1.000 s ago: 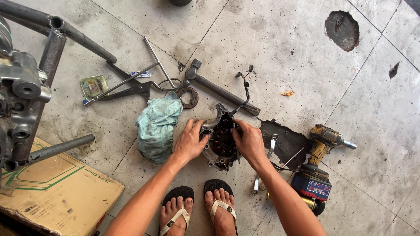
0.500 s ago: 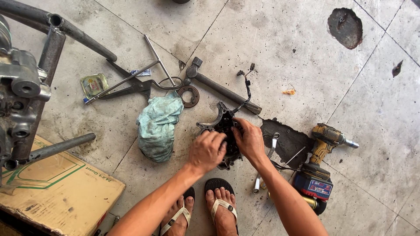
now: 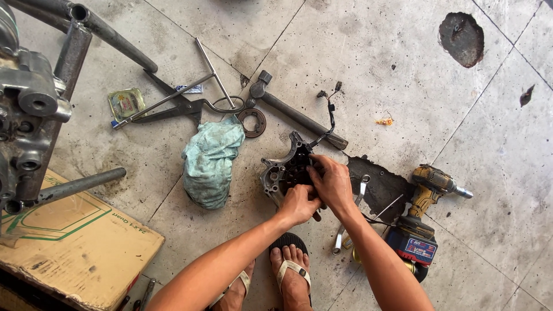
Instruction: Inspecting and cleaning a motorcycle engine casing using a screwdriver and a cloth
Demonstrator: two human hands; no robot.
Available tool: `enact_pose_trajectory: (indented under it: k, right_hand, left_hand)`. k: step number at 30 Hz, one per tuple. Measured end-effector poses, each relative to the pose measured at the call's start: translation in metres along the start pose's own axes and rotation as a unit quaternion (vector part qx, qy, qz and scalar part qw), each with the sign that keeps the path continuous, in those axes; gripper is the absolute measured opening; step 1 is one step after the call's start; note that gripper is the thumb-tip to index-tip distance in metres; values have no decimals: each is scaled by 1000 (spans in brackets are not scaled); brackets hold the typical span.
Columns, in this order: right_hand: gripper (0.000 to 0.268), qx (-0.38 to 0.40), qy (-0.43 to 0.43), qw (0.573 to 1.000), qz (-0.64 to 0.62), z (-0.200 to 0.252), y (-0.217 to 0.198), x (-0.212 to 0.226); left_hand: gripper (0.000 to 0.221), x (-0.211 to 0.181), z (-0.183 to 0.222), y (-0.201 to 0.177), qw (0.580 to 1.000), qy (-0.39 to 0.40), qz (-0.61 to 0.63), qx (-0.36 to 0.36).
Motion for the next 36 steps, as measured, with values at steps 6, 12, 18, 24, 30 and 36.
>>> enact_pose_trajectory:
  k: [6,12,18,24,30,36]
  right_hand:
    - [28,11,-16,998,62,-2,0,5]
    - [30,9,-1,1000,29,-1,4,-3]
    - [30,11,19,1000,6,0,0,9]
    - [28,9,48,998,-25,1,4,4]
    - [29,-6,34,999,-20,3,10,-6]
    - [24,-101,-23,989,103,20,-14,-7]
  left_hand:
    - [18,-5,-2,-4,999,-20,22,-23]
    - [30,-25,11,-19,998,-33,-28,-38]
    - [25,-19,9,-23,997,-4,-55,-51]
    - [22,-5,-6,-19,995,18,-80,-61]
    - [22,27,-36,-4,992,44,-104,-62]
    - [25,2,-21,-9,981,60,-176,-48]
Point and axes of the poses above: each hand's wrist, its own z-axis away from the middle knuckle, its own y-axis out of the palm, x = y × z, the point moved 8 cm from there along -z, towards the middle knuckle, and after that the axes turned 9 degrees about z, right-handed, at the moved point
